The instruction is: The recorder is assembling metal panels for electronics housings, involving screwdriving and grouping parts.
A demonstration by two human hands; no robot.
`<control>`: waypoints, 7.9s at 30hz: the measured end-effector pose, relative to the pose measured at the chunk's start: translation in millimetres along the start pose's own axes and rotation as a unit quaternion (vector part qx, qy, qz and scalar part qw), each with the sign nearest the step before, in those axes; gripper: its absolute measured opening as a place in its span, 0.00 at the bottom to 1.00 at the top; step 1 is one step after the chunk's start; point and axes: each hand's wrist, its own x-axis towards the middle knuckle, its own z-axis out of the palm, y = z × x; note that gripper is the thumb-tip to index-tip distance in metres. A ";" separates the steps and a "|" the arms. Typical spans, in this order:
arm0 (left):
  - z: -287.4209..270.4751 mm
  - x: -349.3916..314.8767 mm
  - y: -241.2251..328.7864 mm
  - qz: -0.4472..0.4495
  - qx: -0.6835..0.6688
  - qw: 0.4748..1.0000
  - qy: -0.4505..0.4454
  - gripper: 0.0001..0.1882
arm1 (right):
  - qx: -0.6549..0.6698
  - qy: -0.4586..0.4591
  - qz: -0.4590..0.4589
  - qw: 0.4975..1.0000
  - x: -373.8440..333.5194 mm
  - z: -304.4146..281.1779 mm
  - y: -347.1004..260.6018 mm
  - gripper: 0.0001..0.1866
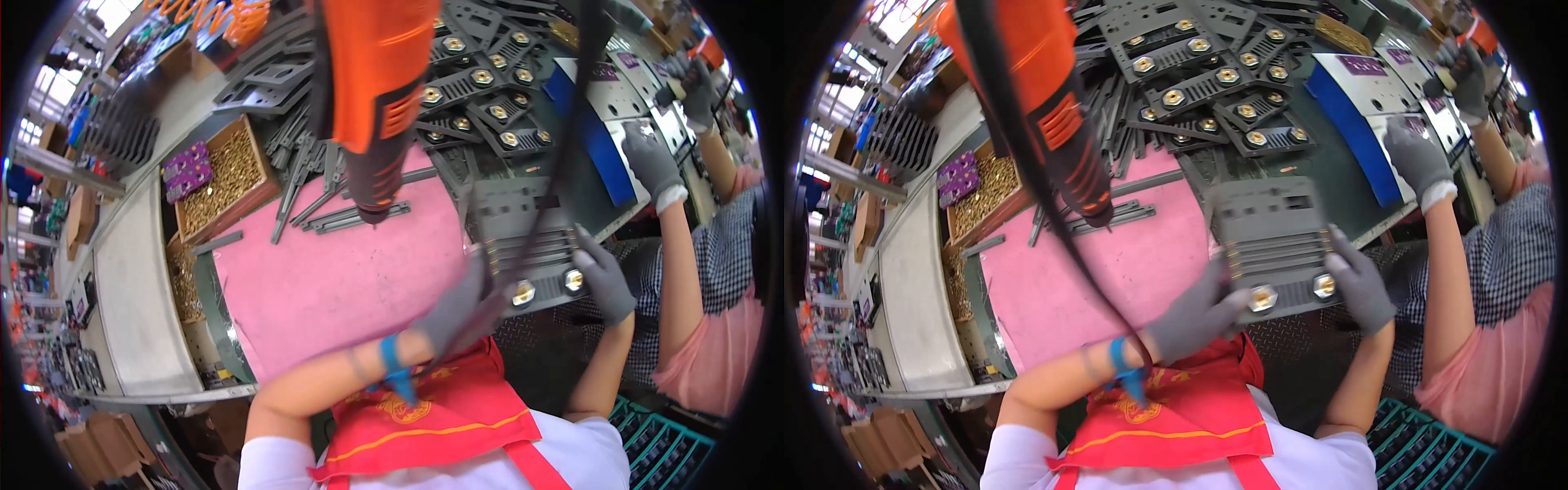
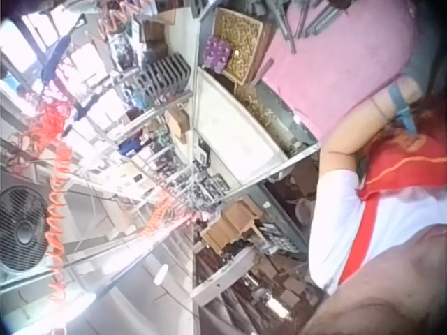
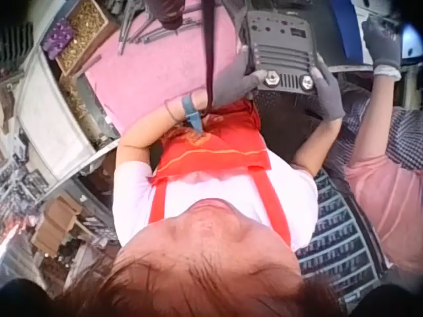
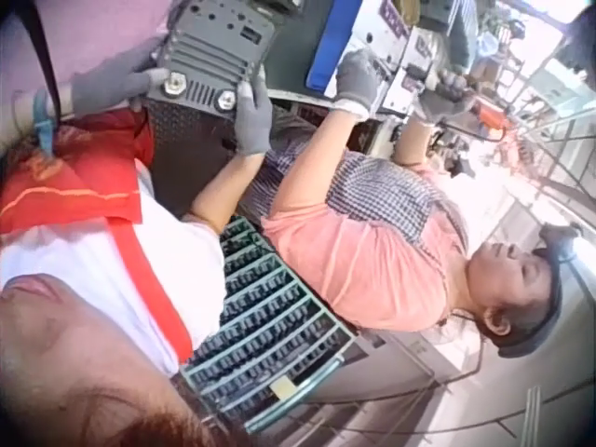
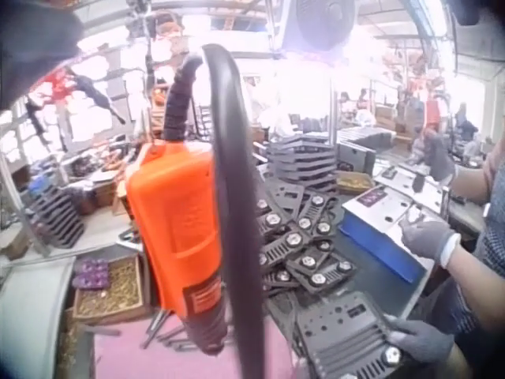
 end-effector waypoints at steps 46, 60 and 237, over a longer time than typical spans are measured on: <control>-95.0 -182.2 -98.9 0.079 0.560 0.705 0.427 0.22 | -0.516 -0.048 -0.089 0.851 125.5 133.8 -101.0 0.14; -101.2 -171.4 -88.3 0.128 0.530 0.747 0.380 0.19 | -0.166 -0.273 0.150 0.936 97.6 151.5 -109.6 0.12; -126.9 -167.3 -62.3 0.231 0.551 0.705 0.382 0.28 | -0.252 -0.244 -0.389 0.852 56.1 227.0 -106.2 0.11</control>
